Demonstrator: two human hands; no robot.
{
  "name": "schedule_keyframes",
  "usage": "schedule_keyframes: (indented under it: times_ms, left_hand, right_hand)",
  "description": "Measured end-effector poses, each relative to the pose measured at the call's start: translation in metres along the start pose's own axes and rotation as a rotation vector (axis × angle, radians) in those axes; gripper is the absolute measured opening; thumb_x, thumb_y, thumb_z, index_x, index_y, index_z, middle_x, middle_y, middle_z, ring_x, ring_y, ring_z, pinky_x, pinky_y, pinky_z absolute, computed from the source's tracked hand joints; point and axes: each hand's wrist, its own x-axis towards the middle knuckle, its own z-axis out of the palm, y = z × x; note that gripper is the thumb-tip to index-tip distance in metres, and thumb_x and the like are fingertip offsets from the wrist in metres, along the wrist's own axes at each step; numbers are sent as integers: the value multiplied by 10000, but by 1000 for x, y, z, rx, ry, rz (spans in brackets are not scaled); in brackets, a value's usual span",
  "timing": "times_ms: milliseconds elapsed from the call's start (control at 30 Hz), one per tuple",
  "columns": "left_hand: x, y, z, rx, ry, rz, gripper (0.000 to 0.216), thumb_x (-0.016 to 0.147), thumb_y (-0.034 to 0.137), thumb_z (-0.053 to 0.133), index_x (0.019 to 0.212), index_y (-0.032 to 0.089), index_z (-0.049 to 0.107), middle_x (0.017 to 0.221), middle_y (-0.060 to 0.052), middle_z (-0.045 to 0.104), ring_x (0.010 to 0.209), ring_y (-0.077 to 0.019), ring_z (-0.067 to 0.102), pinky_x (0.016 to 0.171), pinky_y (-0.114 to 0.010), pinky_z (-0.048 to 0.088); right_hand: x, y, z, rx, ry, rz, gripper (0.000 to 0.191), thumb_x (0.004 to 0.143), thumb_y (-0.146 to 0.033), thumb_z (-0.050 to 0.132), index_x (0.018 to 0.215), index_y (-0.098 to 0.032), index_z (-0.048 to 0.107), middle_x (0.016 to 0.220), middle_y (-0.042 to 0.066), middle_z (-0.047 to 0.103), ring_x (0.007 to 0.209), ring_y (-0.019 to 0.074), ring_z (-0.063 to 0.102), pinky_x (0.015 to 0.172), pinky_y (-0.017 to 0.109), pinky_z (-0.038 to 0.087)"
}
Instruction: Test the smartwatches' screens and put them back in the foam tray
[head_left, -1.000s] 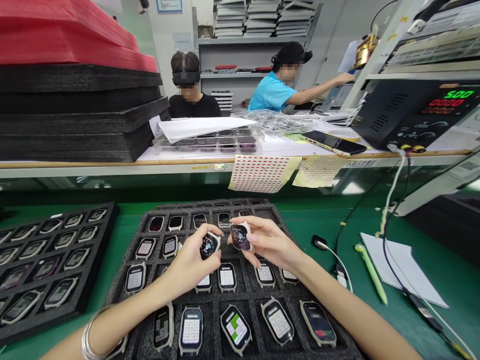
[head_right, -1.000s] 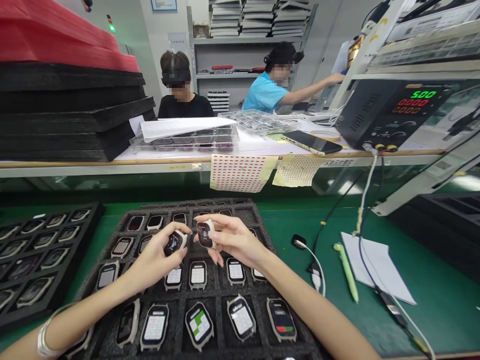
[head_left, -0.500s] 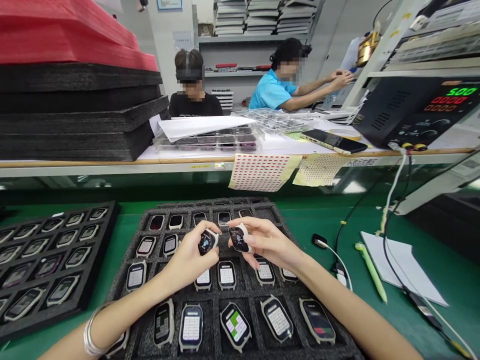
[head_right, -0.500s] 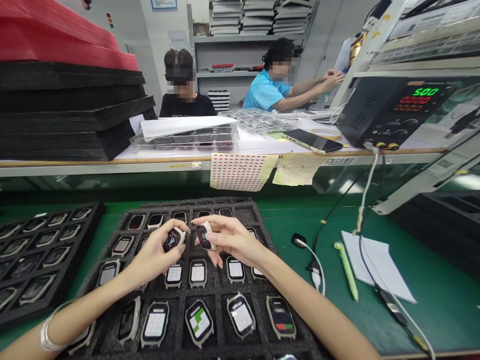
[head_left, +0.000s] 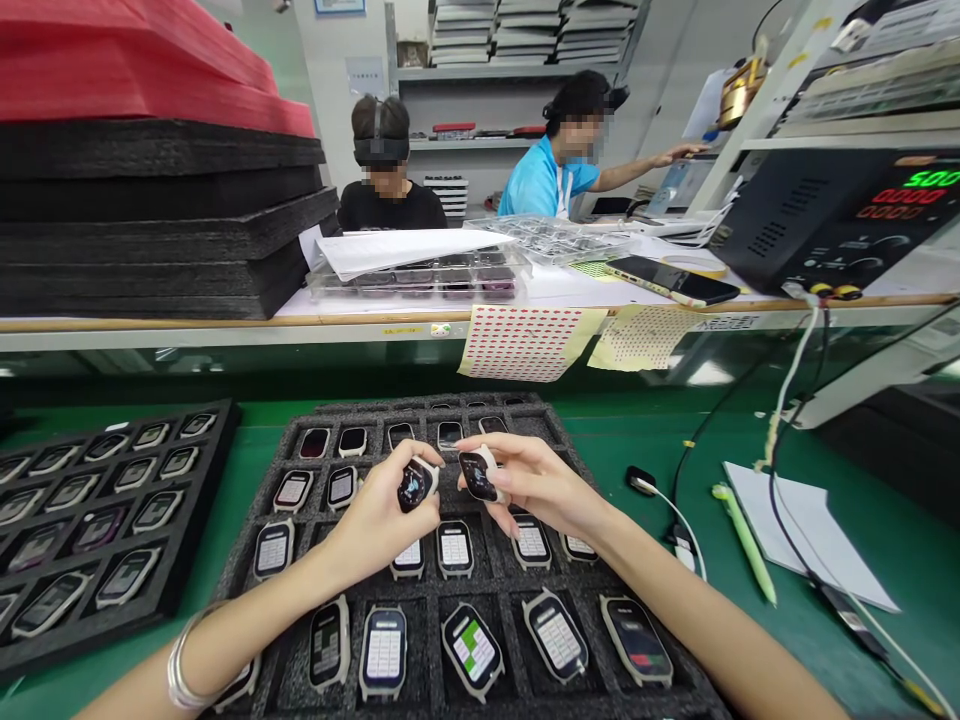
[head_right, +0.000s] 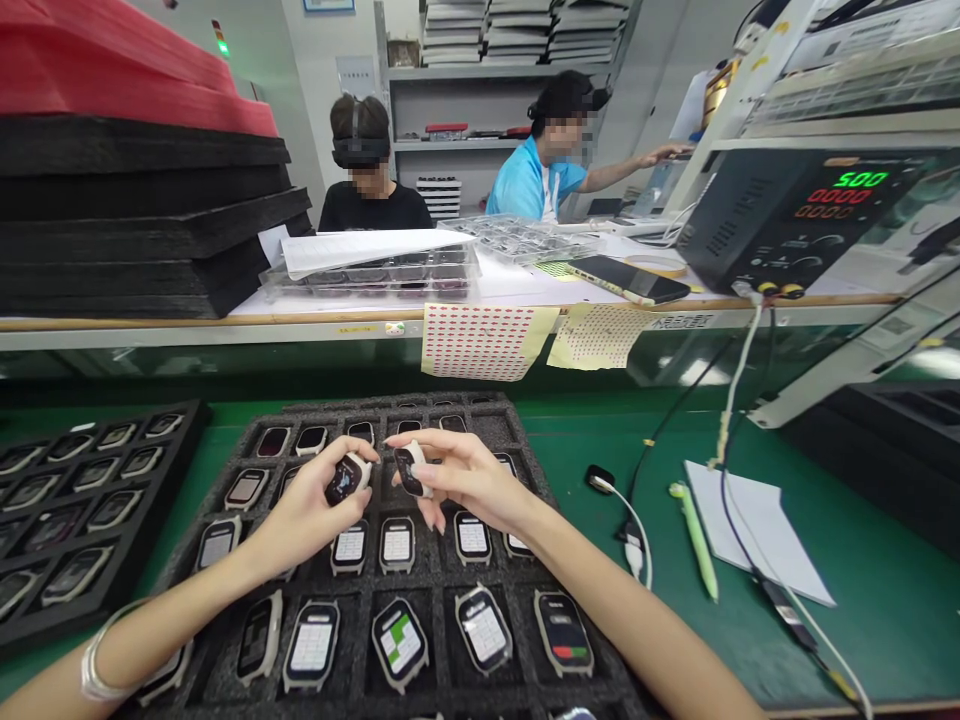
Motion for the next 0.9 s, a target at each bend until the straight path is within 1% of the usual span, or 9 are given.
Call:
schedule_keyframes:
  times_ms: [133, 233, 433, 633, 700, 767, 800, 833, 900]
  left_hand:
    - [0, -2, 0, 27, 14, 31, 245, 765, 143, 506, 999, 210, 477, 924, 2, 549, 841, -158, 522, 783, -259, 396]
    - [0, -4, 0, 32, 14, 43, 259, 769, 134, 502, 1014, 212, 473, 921, 5, 547, 824, -150, 518, 760, -251, 400]
    - [-1, -1, -1, 43, 6, 54, 269, 779, 127, 502, 1029, 218, 468, 947, 6, 543, 857, -149, 511, 783, -250, 392]
    - [0, -2, -2, 25, 33, 57, 244, 784, 127, 512, 1010, 216, 480, 880, 16, 536, 801, -135, 515, 739, -240, 415]
    - [1, -4, -1, -30, 29, 9, 272, 802, 165, 522, 1063, 220, 470, 849, 18, 529, 696, -117, 520, 646, -230, 436]
    - [2, -5, 1, -138, 4, -64, 358, 809, 220, 550, 1148, 222, 433, 798, 26, 519, 564, -95, 498, 538, -224, 441]
    - [3, -6, 1, -210, -7, -95, 408, 802, 238, 568, 1179, 216, 413, 781, 26, 518, 537, -93, 500, 510, -225, 448]
    - [5, -6, 2, -287, -12, -121, 450, 791, 242, 584, 1200, 206, 400, 776, 21, 524, 551, -104, 525, 514, -235, 467]
    - [7, -5, 2, -443, -2, -156, 485, 774, 221, 591, 1217, 183, 398, 834, -16, 557, 686, -154, 595, 591, -273, 516]
  right_hand:
    - [1, 1, -1, -8, 15, -16, 406, 834, -261, 673, 1212, -153, 574, 919, 101, 663, 481, 113, 594, 413, 215, 505]
    - [1, 2, -2, -21, -1, -13, 386, 846, -243, 657, 1212, -151, 573, 925, 103, 659, 492, 116, 603, 431, 225, 521]
    - [-1, 1, -1, -19, 7, -13, 391, 850, -243, 653, 1221, -158, 566, 950, 103, 655, 513, 119, 612, 456, 233, 533]
    - [-1, 0, 1, -16, -15, 17, 403, 836, -267, 669, 1205, -141, 568, 946, 103, 653, 516, 126, 619, 460, 237, 533]
    - [-1, 0, 1, -11, -11, 24, 411, 850, -274, 651, 1225, -142, 545, 951, 106, 649, 530, 136, 632, 463, 242, 539]
    - [-1, 0, 2, 7, 0, 34, 454, 869, -279, 622, 1283, -154, 483, 973, 114, 642, 590, 165, 660, 484, 250, 548]
    - [-1, 0, 2, 19, 7, 41, 463, 880, -279, 604, 1302, -157, 455, 986, 121, 638, 624, 181, 671, 496, 254, 550]
    - [0, 0, 1, 29, 16, 48, 457, 891, -278, 585, 1306, -156, 439, 995, 128, 633, 650, 193, 677, 504, 255, 550]
    - [0, 1, 1, 38, 42, 56, 400, 907, -274, 552, 1272, -147, 448, 994, 135, 628, 665, 199, 676, 505, 255, 547]
